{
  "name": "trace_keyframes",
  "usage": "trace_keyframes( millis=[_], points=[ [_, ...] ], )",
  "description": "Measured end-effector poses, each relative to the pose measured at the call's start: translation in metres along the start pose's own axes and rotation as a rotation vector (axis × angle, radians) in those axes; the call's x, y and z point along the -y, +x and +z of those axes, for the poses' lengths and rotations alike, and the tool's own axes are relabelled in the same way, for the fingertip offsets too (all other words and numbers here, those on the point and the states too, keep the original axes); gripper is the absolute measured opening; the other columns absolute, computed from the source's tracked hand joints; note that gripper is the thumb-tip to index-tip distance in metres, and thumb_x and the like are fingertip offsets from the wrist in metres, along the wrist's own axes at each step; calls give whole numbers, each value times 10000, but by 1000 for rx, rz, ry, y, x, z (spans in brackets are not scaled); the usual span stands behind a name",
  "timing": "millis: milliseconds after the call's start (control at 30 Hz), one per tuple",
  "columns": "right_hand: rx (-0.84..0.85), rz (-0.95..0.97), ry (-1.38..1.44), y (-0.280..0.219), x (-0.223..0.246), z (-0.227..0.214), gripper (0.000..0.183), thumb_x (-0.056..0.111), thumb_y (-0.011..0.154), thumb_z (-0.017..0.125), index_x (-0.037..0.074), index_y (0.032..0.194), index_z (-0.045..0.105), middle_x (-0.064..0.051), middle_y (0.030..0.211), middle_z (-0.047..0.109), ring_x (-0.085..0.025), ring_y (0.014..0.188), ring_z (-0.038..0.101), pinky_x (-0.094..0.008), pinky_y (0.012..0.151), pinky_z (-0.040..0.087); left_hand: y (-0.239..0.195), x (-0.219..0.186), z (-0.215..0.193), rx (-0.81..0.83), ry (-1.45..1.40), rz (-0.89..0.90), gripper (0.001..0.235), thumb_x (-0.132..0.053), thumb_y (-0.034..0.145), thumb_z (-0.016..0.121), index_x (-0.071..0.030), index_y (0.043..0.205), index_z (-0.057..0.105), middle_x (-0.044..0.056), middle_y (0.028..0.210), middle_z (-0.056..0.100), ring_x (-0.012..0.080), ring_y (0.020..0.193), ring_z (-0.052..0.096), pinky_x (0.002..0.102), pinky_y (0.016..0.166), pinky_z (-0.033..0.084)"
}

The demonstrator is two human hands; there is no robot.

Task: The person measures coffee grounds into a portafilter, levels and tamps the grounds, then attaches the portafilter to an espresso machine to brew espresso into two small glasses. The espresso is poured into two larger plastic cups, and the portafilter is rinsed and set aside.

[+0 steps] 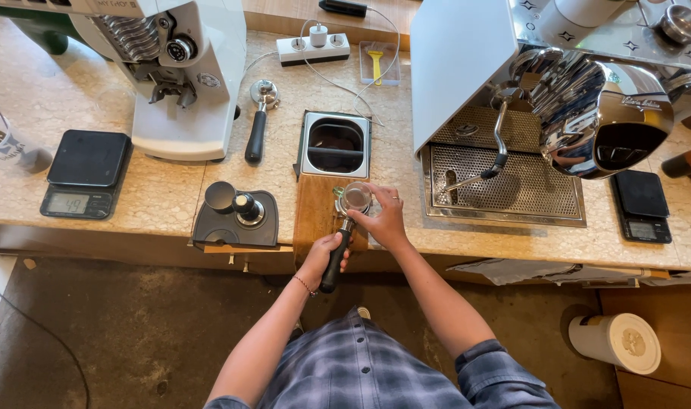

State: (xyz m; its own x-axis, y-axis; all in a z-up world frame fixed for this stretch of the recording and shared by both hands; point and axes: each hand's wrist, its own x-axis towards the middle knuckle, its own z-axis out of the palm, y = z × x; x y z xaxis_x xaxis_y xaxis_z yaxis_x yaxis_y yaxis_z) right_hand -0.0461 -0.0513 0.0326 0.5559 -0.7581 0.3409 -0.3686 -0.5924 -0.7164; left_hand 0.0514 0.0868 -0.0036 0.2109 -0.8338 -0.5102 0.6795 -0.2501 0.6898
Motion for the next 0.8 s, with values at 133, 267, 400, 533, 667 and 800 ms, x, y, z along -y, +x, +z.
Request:
trace_keyframes(
  millis=[133, 267, 400, 533, 667, 800],
  points=[
    [-2, 31, 3, 2, 4, -2, 626, 416, 569, 800, 221, 1123, 582, 53, 999, 622, -181, 1022, 501, -379, 839, 376, -2, 0, 0, 2, -3, -5, 357, -295, 869, 507, 16, 1038, 553, 128, 611, 526, 183, 446, 546, 288, 389, 492],
    [3, 29, -2, 4, 7, -5, 619, 418, 563, 800, 218, 1111, 590, 51, 995, 621, -178, 1025, 498, -388, 843, 371, -1, 0, 1, 2, 8, -3, 357, -288, 873, 498, 22, 1041, 552, 127, 611, 530, 183, 447, 549, 288, 388, 495],
    [8, 43, 36, 3, 4, -4, 599, 405, 576, 802, 218, 1105, 593, 50, 1007, 622, -182, 1033, 495, -390, 856, 368, -3, 0, 1, -3, -2, -1, 364, -294, 871, 502, 25, 1042, 546, 127, 611, 528, 181, 450, 551, 286, 386, 495],
    [31, 149, 175, 8, 8, -10, 608, 365, 579, 829, 136, 1093, 601, -38, 959, 623, -204, 994, 502, -343, 875, 383, -2, -1, 1, 1, 8, 0, 351, -295, 872, 495, 12, 1035, 546, 120, 611, 529, 175, 450, 553, 281, 391, 496],
    [68, 350, 436, 20, 23, -16, 528, 332, 599, 827, 153, 1044, 605, 4, 889, 609, -84, 905, 504, -215, 770, 411, 2, 3, -3, 10, 7, -1, 346, -309, 869, 500, -6, 1028, 549, 116, 610, 532, 173, 451, 556, 283, 394, 500],
    [88, 604, 659, 35, 31, -26, 247, 367, 687, 734, 206, 842, 627, 120, 721, 591, 7, 714, 480, -143, 606, 333, 8, 5, -6, 21, 19, -4, 320, -306, 867, 503, -23, 1006, 555, 111, 608, 536, 175, 449, 560, 286, 395, 505]
  ],
)
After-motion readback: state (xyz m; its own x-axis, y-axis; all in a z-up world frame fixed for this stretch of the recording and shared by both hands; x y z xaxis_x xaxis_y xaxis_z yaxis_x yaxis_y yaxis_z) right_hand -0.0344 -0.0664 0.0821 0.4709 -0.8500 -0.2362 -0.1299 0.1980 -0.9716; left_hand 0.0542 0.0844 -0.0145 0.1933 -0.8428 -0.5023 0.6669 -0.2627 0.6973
